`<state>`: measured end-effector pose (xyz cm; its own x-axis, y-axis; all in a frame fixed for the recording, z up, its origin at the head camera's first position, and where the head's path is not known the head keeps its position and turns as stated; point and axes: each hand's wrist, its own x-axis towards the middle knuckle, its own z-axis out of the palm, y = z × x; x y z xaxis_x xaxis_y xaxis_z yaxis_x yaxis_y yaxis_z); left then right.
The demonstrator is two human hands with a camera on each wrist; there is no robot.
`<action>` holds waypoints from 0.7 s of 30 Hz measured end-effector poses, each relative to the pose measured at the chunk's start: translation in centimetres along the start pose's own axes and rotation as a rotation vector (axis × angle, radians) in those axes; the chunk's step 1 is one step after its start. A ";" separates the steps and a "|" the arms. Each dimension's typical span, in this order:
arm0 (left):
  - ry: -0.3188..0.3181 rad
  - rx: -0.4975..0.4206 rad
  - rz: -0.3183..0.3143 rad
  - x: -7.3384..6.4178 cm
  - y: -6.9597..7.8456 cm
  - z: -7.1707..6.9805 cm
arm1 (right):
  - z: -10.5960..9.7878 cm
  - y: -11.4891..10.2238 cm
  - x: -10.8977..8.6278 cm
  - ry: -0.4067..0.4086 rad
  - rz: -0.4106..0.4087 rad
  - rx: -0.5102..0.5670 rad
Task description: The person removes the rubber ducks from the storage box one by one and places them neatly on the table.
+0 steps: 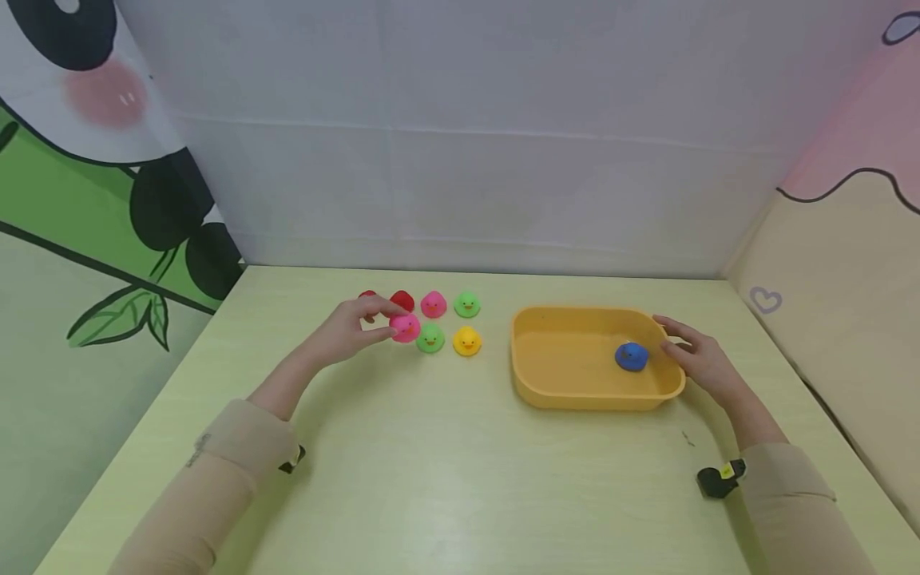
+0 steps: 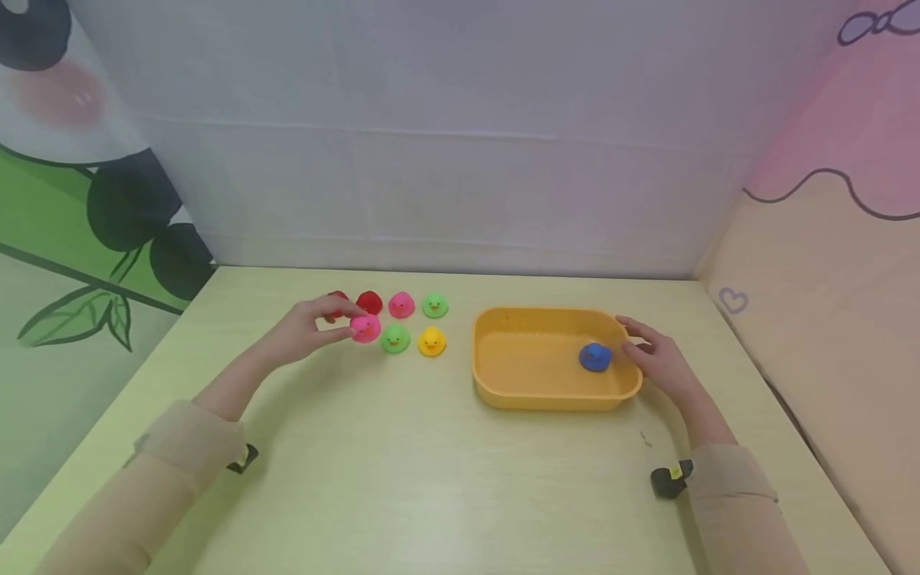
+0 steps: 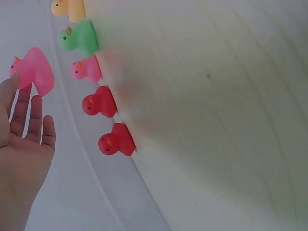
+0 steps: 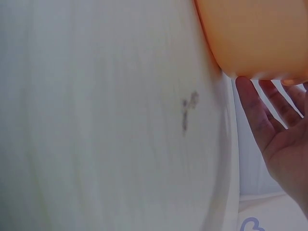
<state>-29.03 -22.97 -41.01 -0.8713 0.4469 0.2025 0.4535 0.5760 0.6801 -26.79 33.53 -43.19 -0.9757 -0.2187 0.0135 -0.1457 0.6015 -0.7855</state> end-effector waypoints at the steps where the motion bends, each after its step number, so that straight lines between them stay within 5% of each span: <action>1: -0.009 0.006 -0.015 0.0 -0.3 0.0 | 0.0 0.0 0.0 0.000 0.000 -0.001; 13: -0.118 0.102 -0.185 0.8 -2.5 -0.1 | -0.3 0.1 0.1 -0.009 0.020 0.011; 21: -0.147 0.106 -0.193 0.9 -2.9 0.2 | -0.3 0.2 0.1 -0.011 0.017 0.012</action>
<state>-31.11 -24.10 -42.98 -0.9105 0.4120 -0.0340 0.3051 0.7251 0.6173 -27.02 33.88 -43.16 -0.9761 -0.2171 -0.0065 -0.1272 0.5958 -0.7930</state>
